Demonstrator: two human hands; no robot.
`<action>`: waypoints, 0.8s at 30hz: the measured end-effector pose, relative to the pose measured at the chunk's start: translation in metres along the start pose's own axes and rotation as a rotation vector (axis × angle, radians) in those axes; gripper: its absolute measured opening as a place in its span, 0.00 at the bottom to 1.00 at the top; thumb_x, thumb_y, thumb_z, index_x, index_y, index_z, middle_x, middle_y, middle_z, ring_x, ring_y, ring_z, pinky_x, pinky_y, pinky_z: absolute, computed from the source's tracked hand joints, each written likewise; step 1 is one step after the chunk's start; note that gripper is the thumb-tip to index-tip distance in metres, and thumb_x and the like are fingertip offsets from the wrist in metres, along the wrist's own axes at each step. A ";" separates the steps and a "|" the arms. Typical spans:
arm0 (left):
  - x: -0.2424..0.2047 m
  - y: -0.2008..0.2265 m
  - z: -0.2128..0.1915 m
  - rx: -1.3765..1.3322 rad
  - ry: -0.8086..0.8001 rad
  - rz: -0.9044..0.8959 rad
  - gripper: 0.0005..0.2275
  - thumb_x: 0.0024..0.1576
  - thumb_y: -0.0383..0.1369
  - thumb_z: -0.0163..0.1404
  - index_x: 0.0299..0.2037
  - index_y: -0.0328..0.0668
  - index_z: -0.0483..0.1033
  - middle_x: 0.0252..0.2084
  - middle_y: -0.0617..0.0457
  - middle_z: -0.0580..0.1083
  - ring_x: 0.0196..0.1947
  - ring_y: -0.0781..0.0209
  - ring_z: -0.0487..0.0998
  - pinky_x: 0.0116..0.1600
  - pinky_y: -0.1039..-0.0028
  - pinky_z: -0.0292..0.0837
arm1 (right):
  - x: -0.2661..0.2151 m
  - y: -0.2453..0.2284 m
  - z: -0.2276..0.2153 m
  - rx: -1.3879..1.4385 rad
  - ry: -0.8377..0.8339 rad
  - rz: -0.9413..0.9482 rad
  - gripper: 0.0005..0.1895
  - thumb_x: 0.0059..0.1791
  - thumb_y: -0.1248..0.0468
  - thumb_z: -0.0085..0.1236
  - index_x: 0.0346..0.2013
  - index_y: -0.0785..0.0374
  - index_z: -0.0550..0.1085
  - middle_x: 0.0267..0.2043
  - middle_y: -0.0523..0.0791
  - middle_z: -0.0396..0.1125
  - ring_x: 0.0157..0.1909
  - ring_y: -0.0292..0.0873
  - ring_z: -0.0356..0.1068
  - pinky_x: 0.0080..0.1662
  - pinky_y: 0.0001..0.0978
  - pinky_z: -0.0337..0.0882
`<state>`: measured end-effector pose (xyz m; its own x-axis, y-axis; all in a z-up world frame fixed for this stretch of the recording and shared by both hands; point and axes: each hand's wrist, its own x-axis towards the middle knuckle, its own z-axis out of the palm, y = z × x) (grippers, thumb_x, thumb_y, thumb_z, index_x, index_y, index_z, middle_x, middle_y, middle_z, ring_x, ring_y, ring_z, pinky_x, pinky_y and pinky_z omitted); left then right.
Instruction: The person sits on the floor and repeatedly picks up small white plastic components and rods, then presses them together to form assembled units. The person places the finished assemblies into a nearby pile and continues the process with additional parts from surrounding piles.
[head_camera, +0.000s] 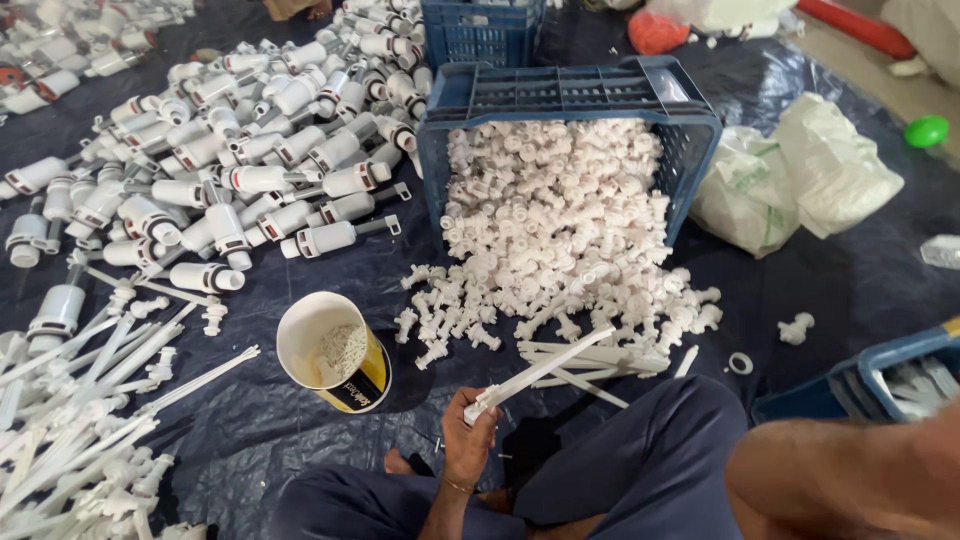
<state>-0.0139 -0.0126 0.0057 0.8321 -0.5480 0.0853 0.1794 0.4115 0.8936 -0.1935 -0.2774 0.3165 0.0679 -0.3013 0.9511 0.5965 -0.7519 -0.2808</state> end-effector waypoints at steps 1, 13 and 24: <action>0.001 0.000 0.000 -0.006 0.006 0.015 0.10 0.58 0.28 0.54 0.46 0.33 0.71 0.28 0.53 0.75 0.18 0.75 0.67 0.21 0.82 0.63 | -0.001 0.003 0.006 0.036 -0.040 0.003 0.08 0.56 0.62 0.60 0.43 0.66 0.76 0.35 0.47 0.72 0.33 0.38 0.72 0.35 0.29 0.73; 0.000 0.002 0.006 0.030 -0.022 -0.174 0.13 0.60 0.43 0.47 0.42 0.41 0.69 0.23 0.51 0.76 0.14 0.72 0.66 0.19 0.81 0.59 | -0.184 0.042 0.125 -0.201 -1.264 0.411 0.22 0.47 0.46 0.63 0.40 0.62 0.77 0.35 0.51 0.74 0.38 0.56 0.75 0.39 0.47 0.72; 0.021 -0.016 0.011 0.568 0.047 -0.068 0.20 0.54 0.41 0.62 0.45 0.32 0.72 0.37 0.50 0.77 0.33 0.69 0.76 0.33 0.79 0.72 | -0.262 0.084 0.107 -0.029 -1.109 0.599 0.13 0.46 0.55 0.61 0.36 0.62 0.75 0.29 0.52 0.72 0.33 0.59 0.73 0.33 0.50 0.71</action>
<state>-0.0052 -0.0391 -0.0020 0.8535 -0.5210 0.0113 -0.0661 -0.0868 0.9940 -0.0755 -0.1994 0.0573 0.9630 0.0441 0.2658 0.2229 -0.6848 -0.6938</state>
